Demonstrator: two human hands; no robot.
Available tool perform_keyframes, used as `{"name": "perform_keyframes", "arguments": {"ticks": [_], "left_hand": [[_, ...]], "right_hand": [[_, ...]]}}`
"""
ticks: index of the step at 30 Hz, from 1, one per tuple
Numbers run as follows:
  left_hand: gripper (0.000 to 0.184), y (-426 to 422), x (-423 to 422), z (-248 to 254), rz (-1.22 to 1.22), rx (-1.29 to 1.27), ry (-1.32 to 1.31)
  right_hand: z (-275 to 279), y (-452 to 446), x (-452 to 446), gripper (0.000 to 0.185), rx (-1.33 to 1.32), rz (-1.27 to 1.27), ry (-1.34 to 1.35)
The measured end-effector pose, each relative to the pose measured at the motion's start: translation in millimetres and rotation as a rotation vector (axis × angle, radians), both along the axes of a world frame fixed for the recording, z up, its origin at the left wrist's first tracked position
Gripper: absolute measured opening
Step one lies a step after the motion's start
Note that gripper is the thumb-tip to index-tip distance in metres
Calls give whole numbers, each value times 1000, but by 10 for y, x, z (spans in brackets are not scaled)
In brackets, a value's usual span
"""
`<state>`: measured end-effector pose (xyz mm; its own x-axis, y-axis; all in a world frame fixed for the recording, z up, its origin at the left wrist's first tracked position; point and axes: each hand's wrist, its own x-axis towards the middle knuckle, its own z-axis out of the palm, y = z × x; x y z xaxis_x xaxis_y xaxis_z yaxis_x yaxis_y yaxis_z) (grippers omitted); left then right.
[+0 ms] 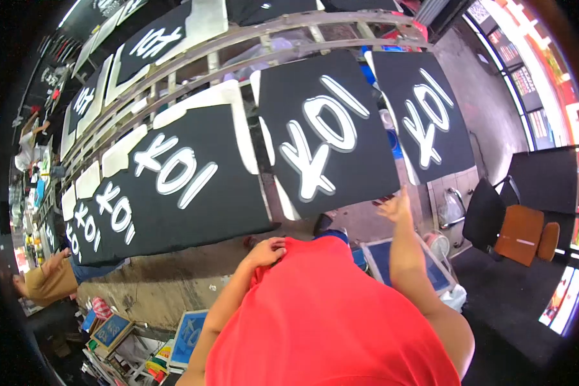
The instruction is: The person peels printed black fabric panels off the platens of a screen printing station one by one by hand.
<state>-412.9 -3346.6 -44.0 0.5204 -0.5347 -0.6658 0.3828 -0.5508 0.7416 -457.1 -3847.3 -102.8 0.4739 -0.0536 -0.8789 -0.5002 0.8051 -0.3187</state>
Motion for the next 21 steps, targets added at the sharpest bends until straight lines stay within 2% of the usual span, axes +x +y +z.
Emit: {"name": "perform_keyframes", "arguments": {"ticks": [1,3,4,6,7,9,10,11,13,14,16,17,19,20,21], "left_hand": [[44,-112,16,92,12,44,-8],[43,-244,59,188,31,135,-33],[43,-274,85,212,38,144,-25],[42,-296,145,307,28,191,-79],[40,-307,169,348,54,190,-61],[38,-368,229,455,52,173,-53],[36,-385,271,480,49,151,-47],[36,-403,300,455,58,151,-52],[32,-486,338,379,123,-17,0],[32,-580,403,444,131,-21,-8],[35,-884,602,689,52,-60,55],[35,-1040,675,735,51,-68,58],[36,-1290,804,774,1,-274,83],[36,-1379,874,761,-13,-283,89],[41,-1478,911,747,70,-355,268]], "right_hand": [[88,129,147,96,5,4,13],[243,270,415,76,18,-436,-119],[51,151,444,76,26,-429,-109],[-612,-139,385,46,-43,-663,-201],[-696,-263,321,46,-36,-659,-196],[-748,-461,105,29,-245,-640,-235],[-635,-504,45,25,-220,-704,-208],[-478,-505,-53,21,-192,-602,-328],[-243,-451,-224,17,-45,-567,-401],[-89,-425,-219,17,-45,-559,-411],[499,-278,-99,14,-307,-466,-522],[804,-158,98,14,-316,-464,-522],[1497,300,635,15,-900,-147,-423],[1999,640,797,16,-1077,207,-254],[1819,807,828,17,-1388,691,-215]]}}
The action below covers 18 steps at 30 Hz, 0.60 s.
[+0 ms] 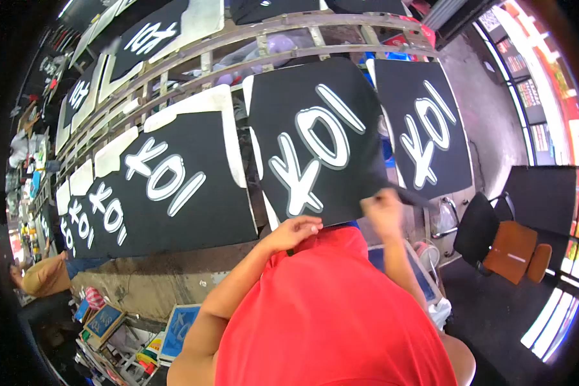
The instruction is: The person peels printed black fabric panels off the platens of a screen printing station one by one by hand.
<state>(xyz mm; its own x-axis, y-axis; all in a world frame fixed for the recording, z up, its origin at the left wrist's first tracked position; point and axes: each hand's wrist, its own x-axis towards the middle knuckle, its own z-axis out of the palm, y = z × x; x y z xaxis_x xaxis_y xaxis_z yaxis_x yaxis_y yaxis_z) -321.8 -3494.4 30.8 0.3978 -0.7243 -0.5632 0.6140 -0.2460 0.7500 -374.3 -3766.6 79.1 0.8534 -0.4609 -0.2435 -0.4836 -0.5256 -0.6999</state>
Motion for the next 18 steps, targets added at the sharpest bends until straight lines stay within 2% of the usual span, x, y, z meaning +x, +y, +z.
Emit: {"name": "perform_keyframes", "arguments": {"ticks": [1,2,3,5,6,7,8,9,10,11,12,13,15,16,17,18], "left_hand": [[47,-87,9,-14,60,-67,190],[60,-104,-1,-100,138,-178,296],[69,-107,45,-137,245,-226,461],[74,-98,50,-105,427,-227,557],[74,-98,10,-114,461,-159,438],[62,-122,2,-133,534,-24,417],[56,-138,-20,-258,581,123,322],[51,-159,-60,-403,632,273,229],[50,-194,-74,-474,642,431,-60],[49,-221,-77,-480,633,600,-348],[62,-225,-56,-491,641,721,-636],[62,-292,4,-406,674,751,-639],[67,-396,84,-136,368,970,-1201],[65,-409,52,-242,321,1042,-1139],[50,-473,76,-169,352,1071,-1172],[44,-451,81,-284,349,1122,-1252]], "right_hand": [[-77,190,41,26,419,409,-354],[161,311,76,34,952,555,47],[354,367,154,36,1223,618,410],[406,215,286,34,1061,556,474],[242,66,313,32,1086,463,350],[-16,-136,336,29,1107,375,228],[-190,-323,414,26,900,233,222],[-502,-564,490,28,753,222,92],[-644,-802,628,36,304,313,-21],[-612,-999,788,49,45,397,-166],[-586,-1154,874,55,-133,469,-162],[-528,-1262,1012,60,-311,547,-173],[-639,-1455,1198,66,-373,732,-89],[-728,-1529,1279,63,-350,800,-27],[-761,-1599,1348,51,-278,879,11],[-913,-1706,1404,34,-268,943,-7]]}}
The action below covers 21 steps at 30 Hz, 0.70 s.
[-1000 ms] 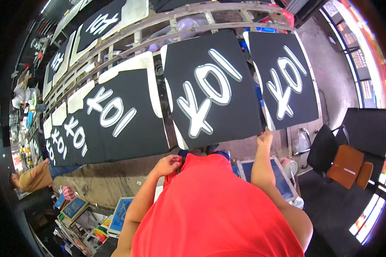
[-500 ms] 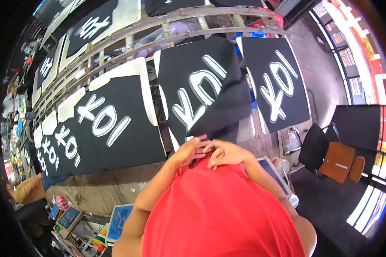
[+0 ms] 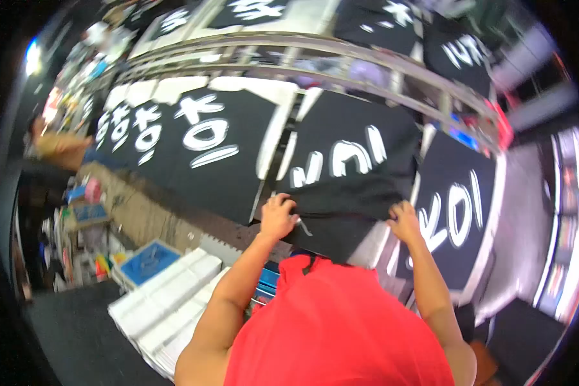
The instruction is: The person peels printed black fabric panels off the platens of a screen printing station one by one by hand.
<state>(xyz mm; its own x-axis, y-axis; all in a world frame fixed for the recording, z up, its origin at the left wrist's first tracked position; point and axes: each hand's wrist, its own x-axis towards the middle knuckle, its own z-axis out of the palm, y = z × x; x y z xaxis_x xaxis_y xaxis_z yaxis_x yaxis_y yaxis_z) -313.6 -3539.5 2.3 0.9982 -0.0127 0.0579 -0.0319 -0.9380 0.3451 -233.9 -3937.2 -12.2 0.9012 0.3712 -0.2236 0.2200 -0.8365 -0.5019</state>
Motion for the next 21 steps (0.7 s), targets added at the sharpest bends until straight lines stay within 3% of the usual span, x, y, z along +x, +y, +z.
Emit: {"name": "perform_keyframes", "arguments": {"ticks": [2,3,5,6,7,8,9,11,12,13,14,15,17,18,19,21], "left_hand": [[30,15,45,-42,11,24,-80],[22,-29,104,63,27,-22,-106],[13,-125,218,445,84,-276,90],[14,-195,245,606,131,-410,137],[16,-281,259,785,169,-547,185],[20,-386,269,1022,178,-626,224],[24,-437,261,876,89,-712,94],[23,-631,313,1372,145,-800,513],[24,-702,312,1425,35,-765,422],[27,-775,306,1437,-75,-728,332],[32,-793,327,1404,-123,-656,421],[27,-819,323,1345,-189,-590,278],[22,-873,376,1537,-147,-694,177],[20,-864,399,1699,-135,-754,137],[18,-837,447,1979,-122,-813,96],[15,-709,492,2487,-83,-842,-139]], "right_hand": [[21,-108,167,15,141,54,-89],[81,-100,268,11,359,-92,-50],[296,-240,571,12,514,-314,159],[592,-252,702,14,496,-353,153],[629,-303,846,13,678,-364,136],[811,-360,974,19,625,-260,244],[1031,-430,1094,26,568,-157,348],[1348,-490,1283,43,255,239,321],[1394,-552,1414,56,43,223,384],[1370,-678,1563,57,-163,415,229],[1412,-773,1739,50,-323,443,210],[1455,-868,1931,44,-484,466,188],[1559,-943,2219,26,-382,309,-404],[1772,-853,2355,23,-284,197,-409],[2346,-528,2415,22,-184,87,-411],[2789,-296,2715,25,75,323,-560]]}}
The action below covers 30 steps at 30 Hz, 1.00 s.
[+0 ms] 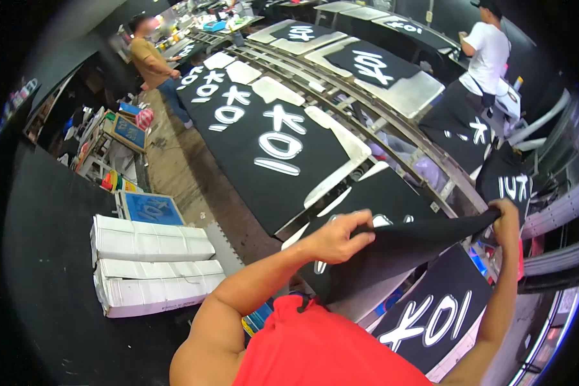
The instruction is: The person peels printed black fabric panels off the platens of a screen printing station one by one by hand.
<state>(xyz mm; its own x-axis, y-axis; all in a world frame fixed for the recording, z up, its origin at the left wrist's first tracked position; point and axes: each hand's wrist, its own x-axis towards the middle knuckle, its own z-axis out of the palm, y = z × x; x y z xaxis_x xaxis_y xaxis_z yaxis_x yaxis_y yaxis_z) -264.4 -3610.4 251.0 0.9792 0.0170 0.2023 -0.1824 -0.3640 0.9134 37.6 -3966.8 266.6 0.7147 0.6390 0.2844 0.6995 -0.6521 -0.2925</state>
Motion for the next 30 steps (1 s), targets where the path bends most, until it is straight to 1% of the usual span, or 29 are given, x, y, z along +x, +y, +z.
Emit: {"name": "perform_keyframes", "arguments": {"ticks": [1,2,3,4,5,6,7,8,10,11,12,14,15,16,17,18,19,20,21,22,23,24,25,26,28,30], "left_hand": [[14,142,-20,230,-17,-51,-18],[11,231,-123,565,46,-40,-66],[9,411,-197,696,133,19,-159],[10,573,-326,883,196,-102,-110],[11,692,-389,1042,246,-184,-388],[10,939,-506,1199,302,-155,-456],[12,1134,-589,1347,444,-67,-552],[17,1323,-678,1513,537,-144,-615],[20,1750,-807,1823,538,-270,-741],[18,1861,-857,2019,451,-349,-830],[17,1946,-901,2238,363,-428,-917],[16,2107,-896,2640,247,-479,-1020],[17,2432,-789,2676,582,189,-1065],[18,2766,-700,2717,900,873,-1015],[18,2675,-484,2806,691,430,-887],[20,3075,-139,2746,621,1217,-1222],[19,3007,47,2714,502,621,-919],[18,3128,308,2635,503,635,-837],[19,3091,406,2625,555,645,-814],[20,3101,440,2631,604,654,-788],[20,3148,374,2679,602,648,-795],[21,3146,270,2768,579,576,-874],[22,3131,165,2833,554,502,-948],[24,3185,-1,2856,502,501,-926],[24,3387,-343,2779,253,502,-879],[11,3535,-740,2527,14,508,-956]], "right_hand": [[201,226,-22,25,75,42,-89],[418,473,-133,24,149,81,-177],[693,652,-239,24,194,90,-202],[965,779,-326,24,235,97,-229],[1173,859,-354,27,272,103,-334],[1368,940,-393,31,307,108,-439],[1589,1098,-538,28,374,164,-545],[1794,1257,-706,26,439,219,-652],[2116,1398,-906,25,534,361,-434],[2090,1226,-747,27,506,82,-547],[2176,1229,-789,32,652,-37,-513],[2554,1024,-898,40,483,-4,-890],[2711,1050,-1033,48,674,11,-463],[2757,1030,-1132,52,573,-18,-365],[2740,1034,-1124,47,492,80,-176],[2705,1077,-1099,43,404,175,11],[2764,1236,-1071,37,165,14,21],[2817,1395,-1032,32,-72,-151,31],[2746,1428,-1011,21,-37,-270,-73],[2711,1320,-946,21,-38,-273,-84],[2659,1151,-873,19,83,-225,-299],[2608,1053,-914,18,203,-174,-514],[2581,992,-1120,18,197,-181,-518],[2575,900,-1437,18,228,-173,-541],[2438,732,-2082,19,290,-158,-581],[2004,604,-2639,14,666,-206,-330]]}}
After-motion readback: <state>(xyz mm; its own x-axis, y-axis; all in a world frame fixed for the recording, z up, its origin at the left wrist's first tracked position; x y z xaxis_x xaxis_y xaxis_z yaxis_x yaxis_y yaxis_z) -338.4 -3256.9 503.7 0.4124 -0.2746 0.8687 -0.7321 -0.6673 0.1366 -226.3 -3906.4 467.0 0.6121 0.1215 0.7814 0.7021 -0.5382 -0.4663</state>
